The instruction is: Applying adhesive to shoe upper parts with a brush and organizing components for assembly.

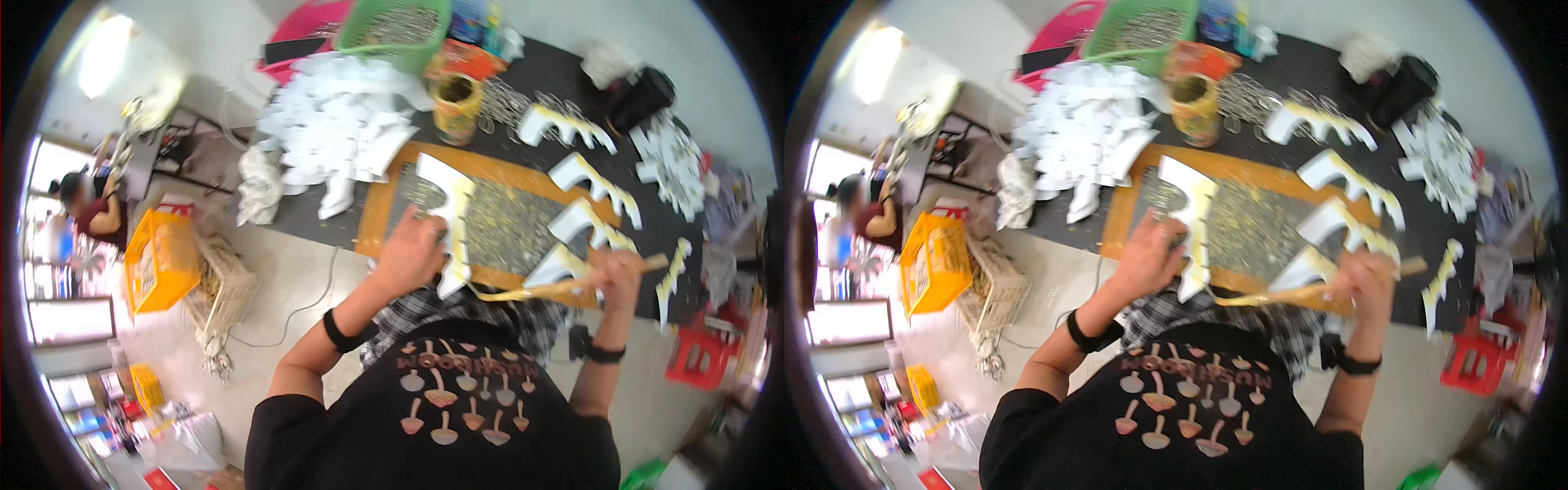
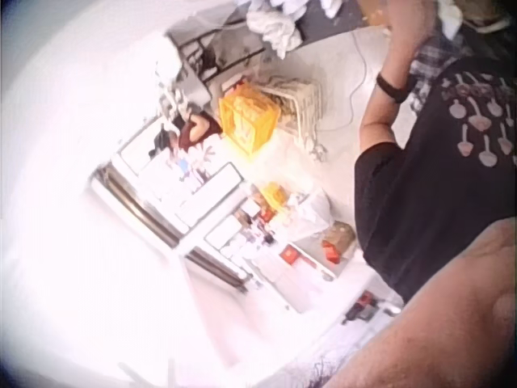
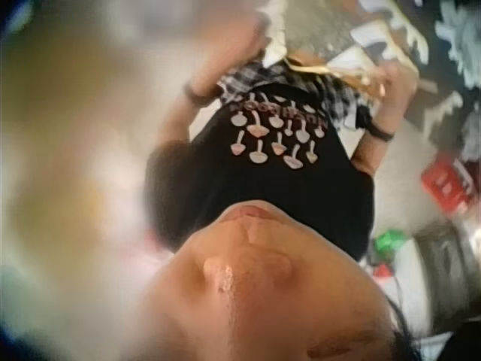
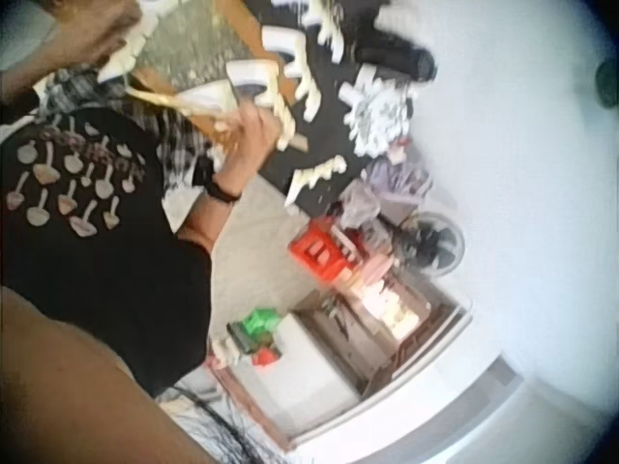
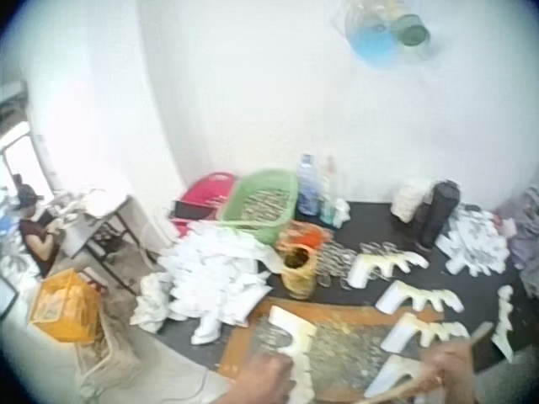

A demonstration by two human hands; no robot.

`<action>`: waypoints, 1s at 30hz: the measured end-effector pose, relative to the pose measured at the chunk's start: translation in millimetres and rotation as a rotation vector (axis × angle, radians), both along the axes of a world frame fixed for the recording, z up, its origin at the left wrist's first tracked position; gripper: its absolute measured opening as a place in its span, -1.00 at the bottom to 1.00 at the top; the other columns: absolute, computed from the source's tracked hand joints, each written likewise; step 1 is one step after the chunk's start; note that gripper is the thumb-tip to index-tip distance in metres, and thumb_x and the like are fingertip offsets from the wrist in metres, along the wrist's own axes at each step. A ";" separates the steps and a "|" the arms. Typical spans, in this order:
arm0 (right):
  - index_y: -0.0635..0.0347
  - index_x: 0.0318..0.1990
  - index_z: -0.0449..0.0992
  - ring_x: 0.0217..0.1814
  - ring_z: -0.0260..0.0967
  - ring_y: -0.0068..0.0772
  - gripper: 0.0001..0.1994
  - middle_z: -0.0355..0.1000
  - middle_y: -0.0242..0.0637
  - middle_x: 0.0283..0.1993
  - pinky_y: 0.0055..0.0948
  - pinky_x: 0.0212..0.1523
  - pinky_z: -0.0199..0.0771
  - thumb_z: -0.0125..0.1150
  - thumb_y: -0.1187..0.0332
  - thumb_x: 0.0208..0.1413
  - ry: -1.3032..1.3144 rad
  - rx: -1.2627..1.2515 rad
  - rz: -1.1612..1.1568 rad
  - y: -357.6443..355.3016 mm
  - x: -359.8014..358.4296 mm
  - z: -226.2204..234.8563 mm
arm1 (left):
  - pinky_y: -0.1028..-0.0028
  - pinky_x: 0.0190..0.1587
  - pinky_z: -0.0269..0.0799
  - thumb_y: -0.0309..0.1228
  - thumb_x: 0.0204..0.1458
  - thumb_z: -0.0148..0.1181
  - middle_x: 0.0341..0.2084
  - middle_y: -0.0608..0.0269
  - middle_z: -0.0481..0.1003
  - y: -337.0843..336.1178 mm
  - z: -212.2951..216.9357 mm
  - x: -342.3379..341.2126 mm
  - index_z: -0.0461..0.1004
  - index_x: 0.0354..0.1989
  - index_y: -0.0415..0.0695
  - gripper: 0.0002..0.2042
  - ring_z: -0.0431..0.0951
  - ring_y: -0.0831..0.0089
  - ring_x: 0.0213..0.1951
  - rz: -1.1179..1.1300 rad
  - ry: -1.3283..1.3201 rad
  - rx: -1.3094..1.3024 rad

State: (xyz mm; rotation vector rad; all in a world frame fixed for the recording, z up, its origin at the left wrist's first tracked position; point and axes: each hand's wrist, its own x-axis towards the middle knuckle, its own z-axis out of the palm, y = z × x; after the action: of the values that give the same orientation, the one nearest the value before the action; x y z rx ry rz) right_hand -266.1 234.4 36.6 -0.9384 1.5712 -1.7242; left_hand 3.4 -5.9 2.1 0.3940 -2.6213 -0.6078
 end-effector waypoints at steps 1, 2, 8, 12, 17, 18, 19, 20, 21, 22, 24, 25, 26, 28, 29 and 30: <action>0.24 -0.76 0.33 -0.70 0.21 -0.61 -0.69 0.31 -0.34 -0.66 -0.62 -0.75 0.08 0.03 0.35 -0.02 0.238 -0.104 -0.177 -0.6 -5.3 -4.8 | 0.07 0.13 0.19 -0.49 -0.08 0.14 -0.21 0.04 0.41 -2.8 5.4 -2.5 0.23 -0.09 -0.21 -0.65 0.46 0.09 -0.16 0.007 -0.004 -0.003; 0.29 -0.58 0.39 -0.70 0.14 -0.64 -0.80 0.25 -0.36 -0.65 -0.65 -0.76 0.14 0.03 0.38 0.01 0.032 -0.215 -0.056 3.7 -12.7 -2.1 | 0.11 0.06 0.29 -0.49 -0.08 0.16 -0.19 0.05 0.40 -7.5 11.7 -5.7 0.23 -0.11 -0.21 -0.65 0.46 0.08 -0.15 -0.008 0.004 -0.011; 0.24 -0.26 0.25 -0.64 0.12 -0.69 -0.84 0.15 -0.44 -0.63 -0.68 -0.69 0.34 0.05 0.37 0.12 -0.102 -0.418 -0.232 5.4 -22.3 15.7 | 0.32 -0.23 0.43 -0.28 -0.18 0.33 -0.15 -0.06 0.32 -66.8 41.9 -42.8 0.14 0.03 -0.26 -0.37 0.46 0.09 -0.17 0.251 0.152 0.118; 0.20 -0.34 0.26 -0.53 0.15 -0.70 -0.89 0.18 -0.40 -0.54 -0.78 -0.59 0.23 0.02 0.40 0.18 -0.152 -0.459 -0.373 -13.5 -17.9 26.0 | 0.21 -0.06 0.32 -0.22 -0.39 0.45 -0.08 -0.10 0.27 -106.9 32.9 -91.2 0.13 0.01 -0.27 -0.22 0.33 -0.03 -0.03 0.306 0.308 0.065; 0.30 -0.25 0.34 -0.43 0.27 -0.64 -0.72 0.30 -0.31 -0.41 -0.71 -0.50 0.30 -0.11 0.21 0.25 -0.061 -0.478 -0.464 -35.9 -3.7 45.2 | 0.19 -0.06 0.32 -0.25 -0.43 0.46 -0.11 -0.11 0.33 -112.2 22.1 -121.2 0.14 -0.02 -0.23 -0.23 0.36 -0.03 -0.05 0.270 0.306 0.306; 0.30 -0.25 0.34 -0.43 0.27 -0.64 -0.72 0.30 -0.31 -0.41 -0.71 -0.50 0.30 -0.11 0.21 0.25 -0.065 -0.466 -0.447 -40.6 -0.3 49.9 | 0.19 -0.07 0.32 -0.26 -0.42 0.46 -0.16 -0.09 0.36 -112.2 24.4 -121.6 0.15 -0.02 -0.22 -0.24 0.38 -0.03 -0.07 0.288 0.286 0.414; 0.33 -0.23 0.34 -0.42 0.29 -0.61 -0.70 0.31 -0.28 -0.39 -0.70 -0.47 0.33 -0.12 0.20 0.26 -0.003 -0.452 -0.492 -42.3 4.6 54.8 | 0.19 -0.09 0.33 -0.28 -0.42 0.45 -0.23 -0.06 0.39 -109.9 27.4 -121.1 0.16 -0.04 -0.20 -0.27 0.40 -0.03 -0.11 0.316 0.296 0.372; 0.36 -0.21 0.33 -0.42 0.31 -0.58 -0.68 0.33 -0.25 -0.37 -0.69 -0.45 0.37 -0.14 0.20 0.26 0.062 -0.438 -0.535 -45.5 8.1 59.6 | 0.20 -0.10 0.32 -0.31 -0.45 0.46 -0.24 -0.02 0.38 -104.5 30.6 -120.6 0.18 -0.05 -0.18 -0.28 0.39 -0.01 -0.12 0.336 0.332 0.367; 0.36 -0.21 0.33 -0.42 0.31 -0.58 -0.68 0.33 -0.25 -0.37 -0.69 -0.45 0.37 -0.14 0.20 0.26 0.053 -0.444 -0.518 -49.3 11.3 64.0 | 0.20 -0.09 0.31 -0.33 -0.46 0.46 -0.23 0.00 0.37 -100.0 34.8 -118.3 0.19 -0.06 -0.16 -0.28 0.38 0.00 -0.12 0.311 0.380 0.259; 0.39 -0.21 0.34 -0.42 0.32 -0.56 -0.67 0.34 -0.22 -0.36 -0.67 -0.44 0.38 -0.15 0.22 0.26 0.164 -0.424 -0.514 -51.6 14.6 68.3 | 0.20 -0.09 0.30 -0.35 -0.47 0.46 -0.23 0.02 0.36 -95.0 39.3 -115.4 0.19 -0.06 -0.15 -0.29 0.37 0.01 -0.12 0.284 0.402 0.162; 0.45 -0.23 0.36 -0.42 0.36 -0.51 -0.66 0.36 -0.15 -0.36 -0.63 -0.41 0.42 -0.17 0.25 0.27 0.396 -0.390 -0.520 -57.3 21.5 75.7 | 0.20 -0.09 0.27 -0.41 -0.48 0.44 -0.20 0.06 0.35 -84.5 49.1 -108.7 0.25 -0.09 -0.14 -0.34 0.36 0.05 -0.14 0.198 0.497 -0.007; 0.45 -0.27 0.38 -0.40 0.37 -0.49 -0.69 0.37 -0.13 -0.37 -0.60 -0.40 0.42 -0.16 0.31 0.27 0.436 -0.423 -0.403 -61.3 24.0 79.5 | 0.20 -0.07 0.27 -0.42 -0.47 0.42 -0.18 0.07 0.34 -79.9 54.1 -105.4 0.25 -0.07 -0.14 -0.34 0.35 0.05 -0.10 0.179 0.492 -0.047; 0.45 -0.27 0.38 -0.40 0.37 -0.49 -0.69 0.37 -0.13 -0.37 -0.60 -0.40 0.42 -0.16 0.31 0.27 0.416 -0.402 -0.419 -65.8 28.1 82.0 | 0.21 -0.04 0.27 -0.44 -0.46 0.41 -0.16 0.08 0.34 -75.3 58.8 -102.2 0.26 -0.05 -0.15 -0.34 0.34 0.06 -0.07 0.159 0.487 -0.087; 0.46 -0.28 0.38 -0.40 0.37 -0.49 -0.74 0.39 -0.14 -0.36 -0.59 -0.39 0.41 -0.15 0.39 0.25 0.571 -0.225 -0.370 -77.7 36.8 85.9 | 0.22 -0.05 0.29 -0.45 -0.46 0.39 -0.16 0.09 0.34 -65.9 67.1 -95.6 0.28 -0.07 -0.16 -0.37 0.35 0.07 -0.08 0.163 0.515 -0.102; 0.47 -0.28 0.39 -0.42 0.37 -0.54 -0.80 0.41 -0.16 -0.38 -0.62 -0.38 0.39 -0.12 0.47 0.21 0.563 -0.242 -0.288 -84.7 41.7 87.3 | 0.23 -0.06 0.31 -0.47 -0.46 0.37 -0.15 0.10 0.34 -62.6 71.1 -92.9 0.31 -0.08 -0.16 -0.39 0.36 0.09 -0.08 0.162 0.543 -0.119; 0.47 -0.28 0.39 -0.42 0.37 -0.54 -0.80 0.41 -0.16 -0.38 -0.62 -0.38 0.39 -0.12 0.47 0.21 0.562 -0.245 -0.287 -91.3 46.9 88.6 | 0.23 -0.06 0.31 -0.47 -0.46 0.37 -0.15 0.10 0.34 -60.0 74.6 -90.3 0.31 -0.08 -0.16 -0.39 0.36 0.09 -0.08 0.163 0.544 -0.122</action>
State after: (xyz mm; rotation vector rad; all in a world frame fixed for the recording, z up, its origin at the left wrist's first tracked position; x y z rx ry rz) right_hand -219.2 143.1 125.2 -1.4777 1.9492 -1.9952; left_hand -87.0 -65.9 76.7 0.3422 -2.0711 -0.4248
